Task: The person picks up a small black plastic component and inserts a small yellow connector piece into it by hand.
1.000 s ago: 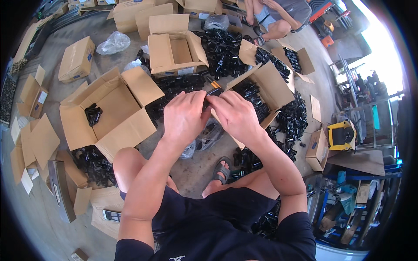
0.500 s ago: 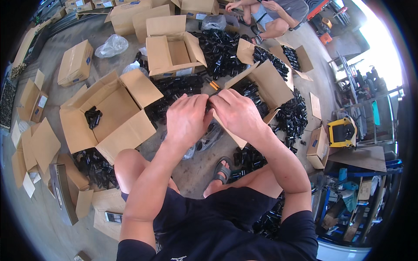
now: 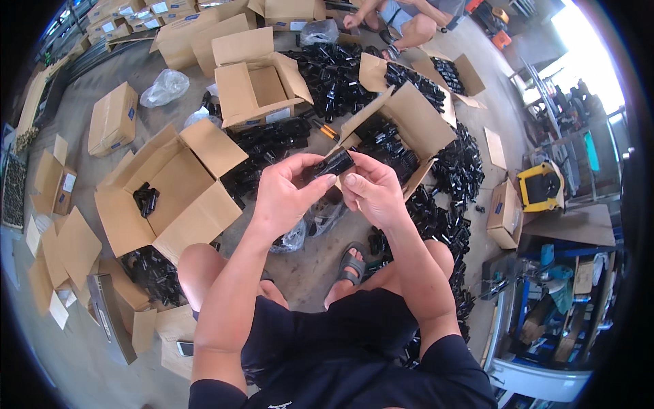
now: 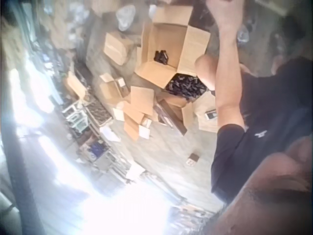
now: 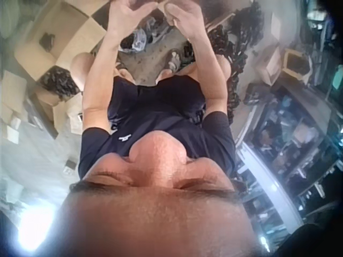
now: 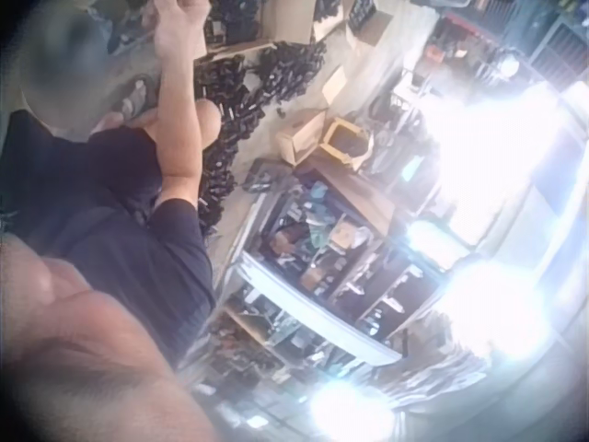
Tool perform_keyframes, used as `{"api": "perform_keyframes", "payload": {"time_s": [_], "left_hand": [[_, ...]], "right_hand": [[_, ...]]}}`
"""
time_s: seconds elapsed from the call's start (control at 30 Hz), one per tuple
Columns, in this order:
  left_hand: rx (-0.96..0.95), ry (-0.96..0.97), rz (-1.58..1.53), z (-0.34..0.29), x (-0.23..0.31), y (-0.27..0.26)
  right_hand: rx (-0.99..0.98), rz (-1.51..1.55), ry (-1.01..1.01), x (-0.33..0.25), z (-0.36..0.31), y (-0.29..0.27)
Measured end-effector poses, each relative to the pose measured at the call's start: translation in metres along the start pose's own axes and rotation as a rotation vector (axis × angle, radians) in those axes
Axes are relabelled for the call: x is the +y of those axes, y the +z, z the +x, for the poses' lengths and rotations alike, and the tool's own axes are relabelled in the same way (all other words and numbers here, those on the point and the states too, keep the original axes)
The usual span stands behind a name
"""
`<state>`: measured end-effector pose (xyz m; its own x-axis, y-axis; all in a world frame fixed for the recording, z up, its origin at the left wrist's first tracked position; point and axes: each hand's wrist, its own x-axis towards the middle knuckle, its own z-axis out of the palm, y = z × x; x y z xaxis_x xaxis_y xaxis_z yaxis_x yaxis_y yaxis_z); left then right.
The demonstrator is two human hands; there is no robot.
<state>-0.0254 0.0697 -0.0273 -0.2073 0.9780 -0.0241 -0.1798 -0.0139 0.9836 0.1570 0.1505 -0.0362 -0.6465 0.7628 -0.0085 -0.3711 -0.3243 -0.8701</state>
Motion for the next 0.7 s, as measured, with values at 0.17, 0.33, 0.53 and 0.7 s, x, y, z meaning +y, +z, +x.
{"api": "perform_keyframes", "payload": {"time_s": [0.17, 0.33, 0.53, 0.7], "left_hand": [[-0.049, -0.017, 0.002, 0.001, -0.001, 0.007], [0.036, 0.099, -0.052, -0.004, 0.001, 0.023], [0.029, 0.195, -0.134, 0.0, -0.015, 0.027], [-0.023, 0.099, -0.165, 0.004, -0.019, 0.027]], "right_hand": [[0.071, -0.059, 0.023, -0.001, -0.002, -0.001], [0.09, -0.105, -0.008, -0.007, -0.004, -0.003], [0.104, -0.111, -0.016, -0.01, -0.008, -0.003], [0.125, -0.169, 0.044, -0.014, -0.009, -0.009]]}}
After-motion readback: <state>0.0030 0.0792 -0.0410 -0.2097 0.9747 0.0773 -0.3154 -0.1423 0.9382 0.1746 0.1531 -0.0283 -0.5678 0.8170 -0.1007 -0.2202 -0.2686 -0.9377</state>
